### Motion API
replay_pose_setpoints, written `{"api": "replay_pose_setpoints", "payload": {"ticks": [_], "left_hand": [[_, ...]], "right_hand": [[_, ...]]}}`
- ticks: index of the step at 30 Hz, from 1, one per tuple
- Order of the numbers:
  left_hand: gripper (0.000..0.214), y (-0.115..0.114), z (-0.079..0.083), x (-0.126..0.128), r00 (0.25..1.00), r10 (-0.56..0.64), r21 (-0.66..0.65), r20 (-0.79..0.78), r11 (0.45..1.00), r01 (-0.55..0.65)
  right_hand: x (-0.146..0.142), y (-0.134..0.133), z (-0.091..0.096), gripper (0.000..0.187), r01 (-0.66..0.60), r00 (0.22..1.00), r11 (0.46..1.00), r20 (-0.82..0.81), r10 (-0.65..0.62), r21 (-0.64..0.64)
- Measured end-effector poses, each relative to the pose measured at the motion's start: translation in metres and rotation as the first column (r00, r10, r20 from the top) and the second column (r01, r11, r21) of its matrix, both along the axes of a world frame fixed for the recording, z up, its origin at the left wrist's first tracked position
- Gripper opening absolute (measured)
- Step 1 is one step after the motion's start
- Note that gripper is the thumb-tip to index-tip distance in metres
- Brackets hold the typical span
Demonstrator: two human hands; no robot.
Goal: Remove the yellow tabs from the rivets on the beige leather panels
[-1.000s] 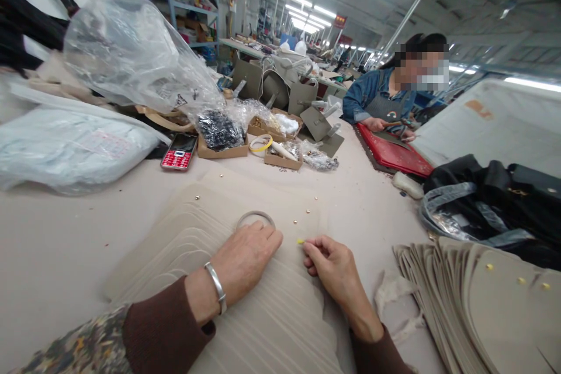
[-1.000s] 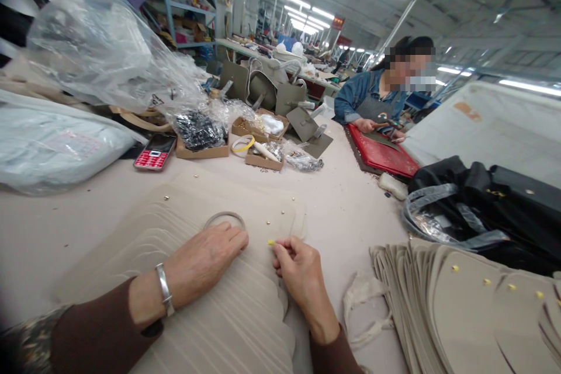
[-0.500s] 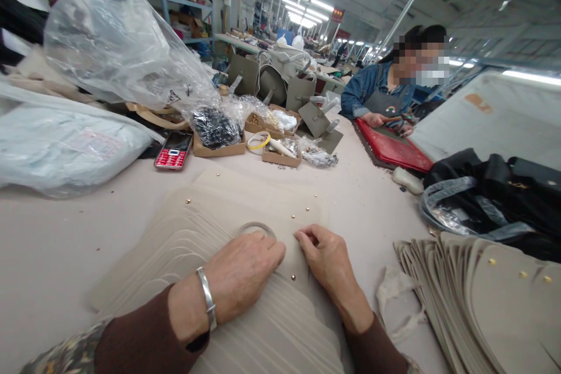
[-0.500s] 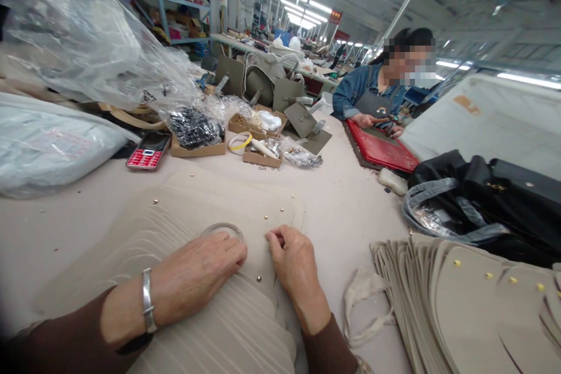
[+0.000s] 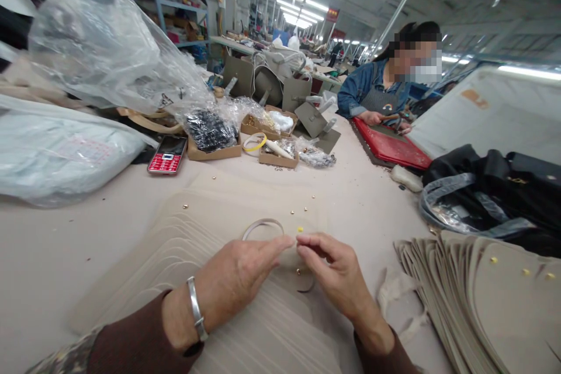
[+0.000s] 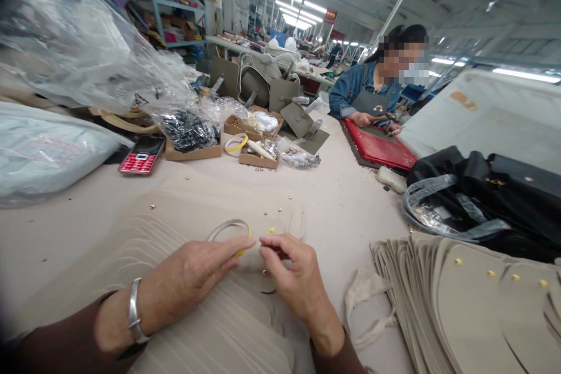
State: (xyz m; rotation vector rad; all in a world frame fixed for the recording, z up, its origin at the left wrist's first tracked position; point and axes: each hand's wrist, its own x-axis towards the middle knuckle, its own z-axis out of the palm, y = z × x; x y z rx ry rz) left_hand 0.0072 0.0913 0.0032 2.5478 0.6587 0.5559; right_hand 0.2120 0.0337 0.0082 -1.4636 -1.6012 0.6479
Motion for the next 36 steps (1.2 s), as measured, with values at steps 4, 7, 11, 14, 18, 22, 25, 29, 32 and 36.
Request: {"api": "replay_pose_setpoints", "payload": {"ticks": [4, 7, 11, 14, 18, 22, 25, 29, 32, 36], "left_hand": [[0.050, -0.003, 0.001, 0.000, 1.000, 0.022, 0.027, 0.009, 0.999, -0.022], [0.044, -0.004, 0.004, 0.001, 0.999, 0.030, 0.001, -0.010, 1.000, -0.030], [0.037, -0.004, 0.008, 0.003, 0.999, 0.025, -0.036, -0.040, 0.999, -0.027], [0.021, -0.004, 0.010, 0.004, 0.996, 0.053, -0.033, -0.068, 0.998, -0.055], [0.008, -0.005, 0.012, 0.006, 0.992, 0.084, -0.039, -0.090, 0.995, -0.088], [0.012, -0.008, 0.012, 0.008, 0.994, 0.105, 0.004, -0.031, 0.994, -0.105], [0.016, -0.011, 0.011, 0.009, 0.994, 0.080, 0.084, 0.076, 0.993, -0.086], [0.021, -0.015, 0.011, 0.008, 0.985, 0.079, 0.133, 0.156, 0.986, -0.100], [0.017, -0.013, 0.012, 0.008, 0.993, 0.117, 0.144, -0.021, 0.983, -0.113], [0.014, -0.010, 0.013, 0.009, 0.950, 0.127, 0.155, -0.284, 0.984, -0.085]], "right_hand": [[-0.014, -0.004, 0.005, 0.018, -0.144, 0.985, 0.980, 0.118, 0.129, 0.134], [-0.021, -0.003, 0.005, 0.017, -0.156, 0.974, 0.972, 0.194, 0.121, 0.176], [-0.026, -0.003, 0.003, 0.017, -0.138, 0.953, 0.961, 0.298, 0.062, 0.241], [-0.028, -0.004, 0.001, 0.017, -0.087, 0.935, 0.949, 0.353, -0.026, 0.303], [-0.030, -0.007, 0.000, 0.018, -0.018, 0.930, 0.954, 0.355, -0.093, 0.298], [-0.037, -0.010, 0.004, 0.015, 0.132, 0.982, 0.989, 0.126, -0.140, 0.069], [-0.038, -0.007, 0.007, 0.021, 0.156, 0.960, 0.963, -0.196, -0.200, -0.219], [-0.022, -0.005, 0.001, 0.029, 0.192, 0.863, 0.904, -0.372, -0.341, -0.383], [-0.005, -0.011, -0.007, 0.033, 0.135, 0.897, 0.866, -0.313, -0.313, -0.481], [0.002, -0.023, -0.015, 0.032, 0.127, 0.949, 0.855, -0.188, -0.252, -0.503]]}}
